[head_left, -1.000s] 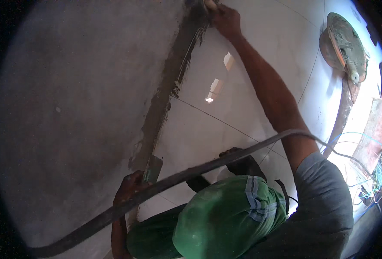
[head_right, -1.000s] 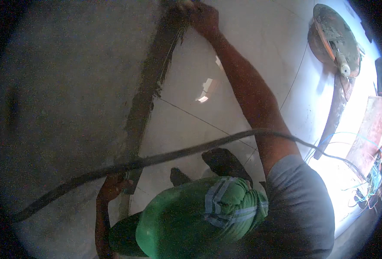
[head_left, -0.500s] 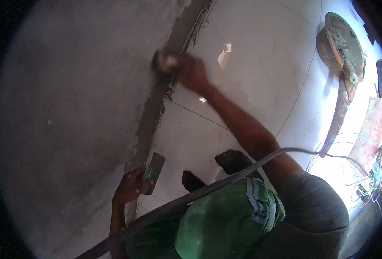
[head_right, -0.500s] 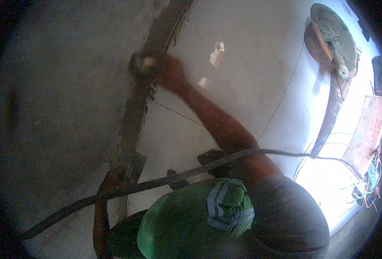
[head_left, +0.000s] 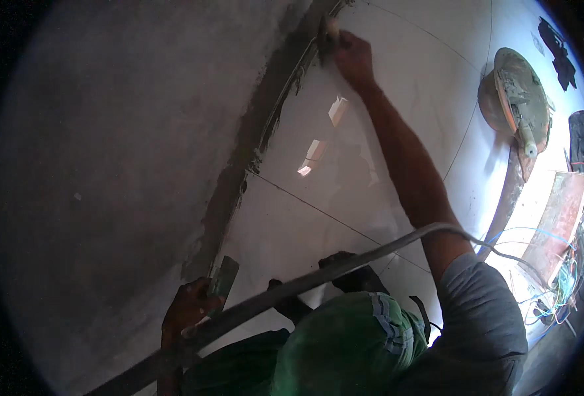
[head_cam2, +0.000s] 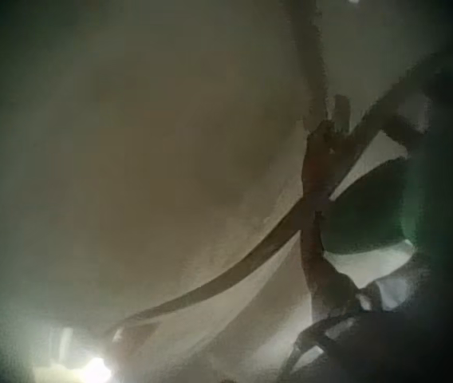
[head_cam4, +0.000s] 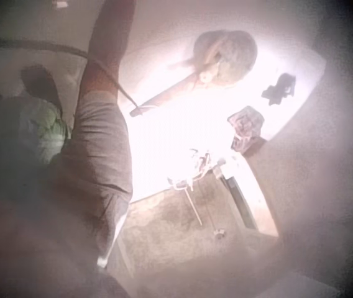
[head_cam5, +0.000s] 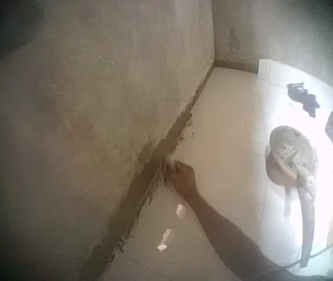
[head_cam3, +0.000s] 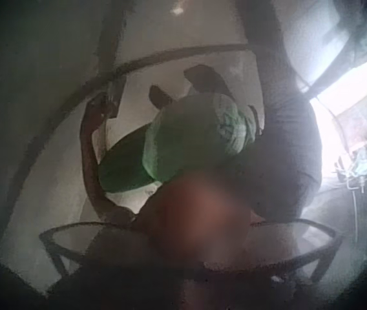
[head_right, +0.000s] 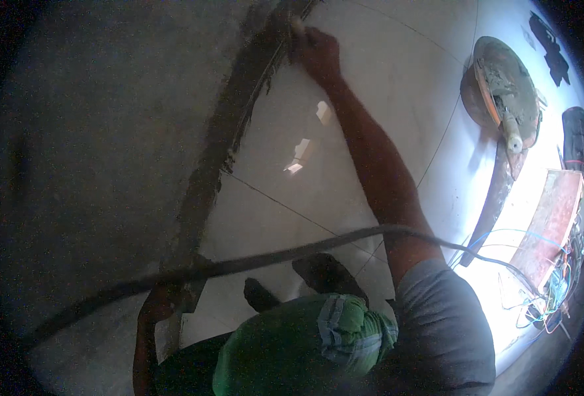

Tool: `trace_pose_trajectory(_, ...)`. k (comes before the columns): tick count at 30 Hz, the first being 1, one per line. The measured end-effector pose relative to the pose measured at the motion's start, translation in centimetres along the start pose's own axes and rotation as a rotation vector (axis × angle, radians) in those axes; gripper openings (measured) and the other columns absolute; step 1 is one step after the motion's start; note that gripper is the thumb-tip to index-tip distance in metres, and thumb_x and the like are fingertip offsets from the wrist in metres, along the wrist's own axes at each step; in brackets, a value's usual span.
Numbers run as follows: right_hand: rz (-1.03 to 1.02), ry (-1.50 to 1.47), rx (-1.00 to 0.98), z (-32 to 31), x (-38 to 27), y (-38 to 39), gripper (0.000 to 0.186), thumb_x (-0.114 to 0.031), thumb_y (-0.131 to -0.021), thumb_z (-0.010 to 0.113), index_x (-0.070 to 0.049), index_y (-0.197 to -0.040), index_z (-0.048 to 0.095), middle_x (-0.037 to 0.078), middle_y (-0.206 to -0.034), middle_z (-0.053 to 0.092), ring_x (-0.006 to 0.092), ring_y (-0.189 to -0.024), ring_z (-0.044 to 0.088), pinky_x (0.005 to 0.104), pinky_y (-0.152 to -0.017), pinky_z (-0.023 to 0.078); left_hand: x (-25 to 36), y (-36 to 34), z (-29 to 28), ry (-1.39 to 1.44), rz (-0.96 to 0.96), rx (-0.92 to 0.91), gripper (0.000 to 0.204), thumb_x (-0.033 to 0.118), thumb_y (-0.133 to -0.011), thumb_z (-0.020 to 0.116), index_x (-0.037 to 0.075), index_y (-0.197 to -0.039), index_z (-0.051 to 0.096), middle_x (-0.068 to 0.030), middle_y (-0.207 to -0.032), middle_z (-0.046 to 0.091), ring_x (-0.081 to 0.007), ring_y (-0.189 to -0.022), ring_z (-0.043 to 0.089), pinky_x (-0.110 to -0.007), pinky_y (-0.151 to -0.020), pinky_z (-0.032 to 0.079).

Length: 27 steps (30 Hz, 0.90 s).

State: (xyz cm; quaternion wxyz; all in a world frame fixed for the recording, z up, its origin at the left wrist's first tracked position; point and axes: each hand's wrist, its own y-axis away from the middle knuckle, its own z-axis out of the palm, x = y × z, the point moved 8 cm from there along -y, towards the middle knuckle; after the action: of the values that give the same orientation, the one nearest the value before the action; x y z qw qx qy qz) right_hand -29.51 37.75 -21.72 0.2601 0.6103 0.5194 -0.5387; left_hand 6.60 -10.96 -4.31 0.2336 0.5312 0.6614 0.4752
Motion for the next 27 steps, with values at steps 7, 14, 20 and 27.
trace_pose_trajectory(7, -0.205, 0.136, 0.135, 3.5, 1.2, -4.0, 0.031, -0.016, -0.086, 0.069, -0.003, -0.113, 0.075, 0.02, -0.101, 0.076, 0.0378, -0.091, 0.074, 0.0431, -0.084, 0.057, -0.7, -0.7, 0.0, 0.127, -0.022, 0.019, 0.049, 0.034, -0.085, 0.081, -0.002, -0.116, 0.067, -0.0141, -0.096, 0.073, -0.0192, -0.084, 0.065, -0.036, -0.077, 0.053)
trace_pose_trajectory(14, -0.204, 0.005, -0.034, 7.6, -4.2, 10.7, 0.021, -0.01, -0.085, 0.071, -0.003, -0.104, 0.073, 0.021, -0.102, 0.073, 0.0394, -0.092, 0.072, 0.0463, -0.082, 0.057, 0.7, -2.3, -0.7, 0.045, -0.027, -0.017, 0.049, 0.036, -0.085, 0.081, -0.003, -0.111, 0.067, -0.0147, -0.092, 0.071, -0.0202, -0.08, 0.064, -0.036, -0.074, 0.052)
trace_pose_trajectory(20, -0.172, 0.254, 0.115, -0.1, 1.1, -3.1, 0.026, -0.022, -0.091, 0.069, -0.004, -0.109, 0.075, 0.018, -0.093, 0.076, 0.031, -0.086, 0.075, 0.0435, -0.082, 0.056, -0.7, -2.7, 0.1, 0.079, -0.046, -0.079, 0.053, 0.039, -0.086, 0.081, -0.003, -0.115, 0.068, -0.0161, -0.094, 0.073, -0.0199, -0.078, 0.065, -0.037, -0.072, 0.053)
trace_pose_trajectory(27, 0.233, -0.033, 0.035, -0.3, 9.0, -14.3, 0.036, -0.028, -0.093, 0.069, -0.007, -0.121, 0.076, 0.014, -0.093, 0.078, 0.0205, -0.08, 0.069, 0.0396, -0.078, 0.055, -2.3, -2.5, 0.8, 0.272, -0.091, -0.089, 0.053, 0.037, -0.087, 0.083, -0.002, -0.12, 0.068, -0.0146, -0.097, 0.075, -0.0198, -0.083, 0.069, -0.037, -0.077, 0.056)
